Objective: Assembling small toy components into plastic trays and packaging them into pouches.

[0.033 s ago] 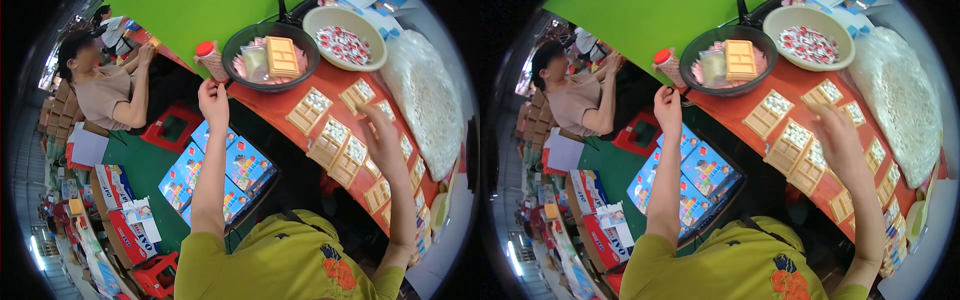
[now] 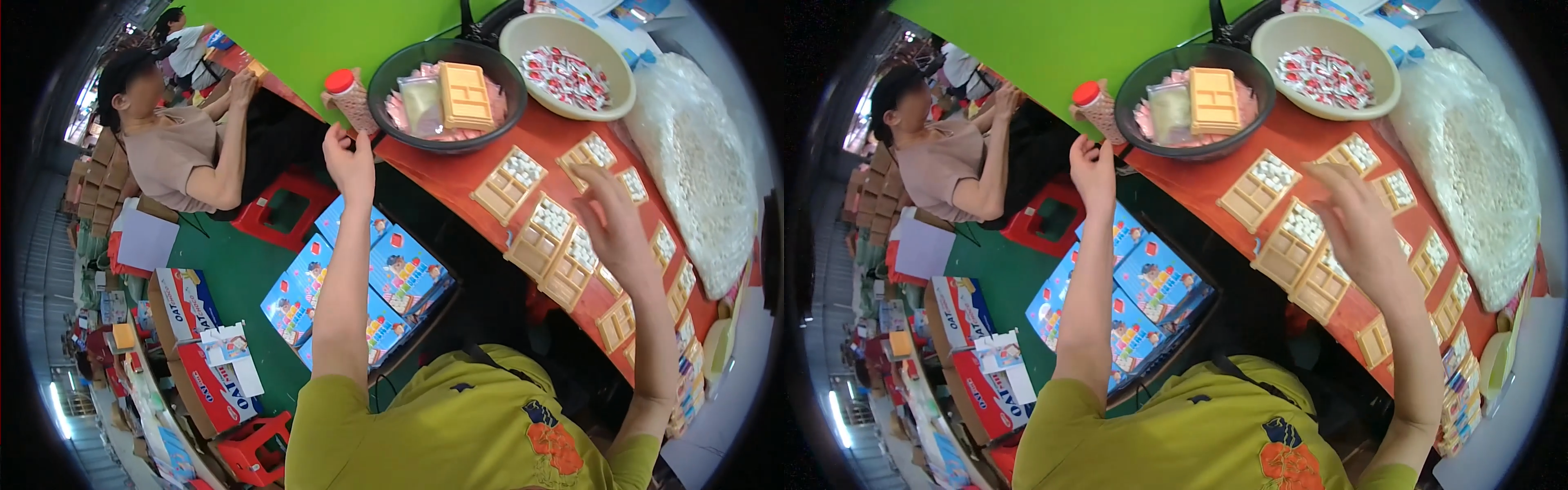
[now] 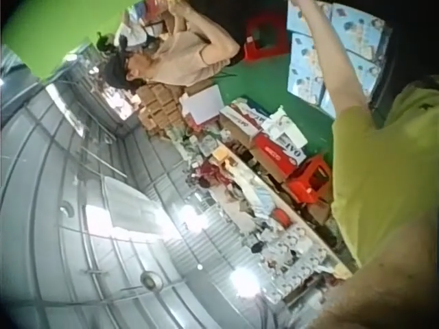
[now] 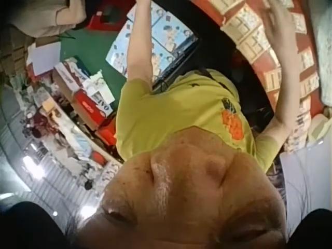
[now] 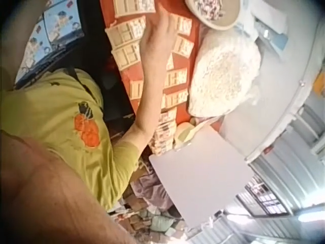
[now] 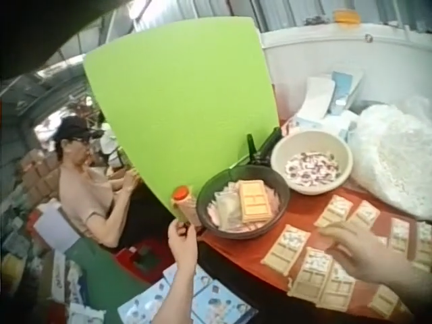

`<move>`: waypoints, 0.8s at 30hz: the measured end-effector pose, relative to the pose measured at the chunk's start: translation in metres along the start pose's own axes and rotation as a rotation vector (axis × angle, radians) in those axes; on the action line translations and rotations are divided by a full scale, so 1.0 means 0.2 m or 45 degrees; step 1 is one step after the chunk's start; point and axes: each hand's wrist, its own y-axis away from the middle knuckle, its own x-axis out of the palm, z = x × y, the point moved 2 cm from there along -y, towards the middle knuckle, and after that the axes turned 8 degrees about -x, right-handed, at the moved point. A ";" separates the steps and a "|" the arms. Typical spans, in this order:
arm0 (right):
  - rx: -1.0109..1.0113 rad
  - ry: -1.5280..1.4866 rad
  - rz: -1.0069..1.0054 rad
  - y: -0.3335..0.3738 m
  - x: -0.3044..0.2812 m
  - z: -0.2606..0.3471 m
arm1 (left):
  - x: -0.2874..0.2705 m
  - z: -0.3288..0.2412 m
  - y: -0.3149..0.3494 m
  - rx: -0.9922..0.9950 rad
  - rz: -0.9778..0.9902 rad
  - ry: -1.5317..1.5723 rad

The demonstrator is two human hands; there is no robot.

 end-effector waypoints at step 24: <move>-0.411 -0.001 0.018 -0.08 0.20 0.34 | -0.15 -0.31 0.63 0.003 0.188 0.327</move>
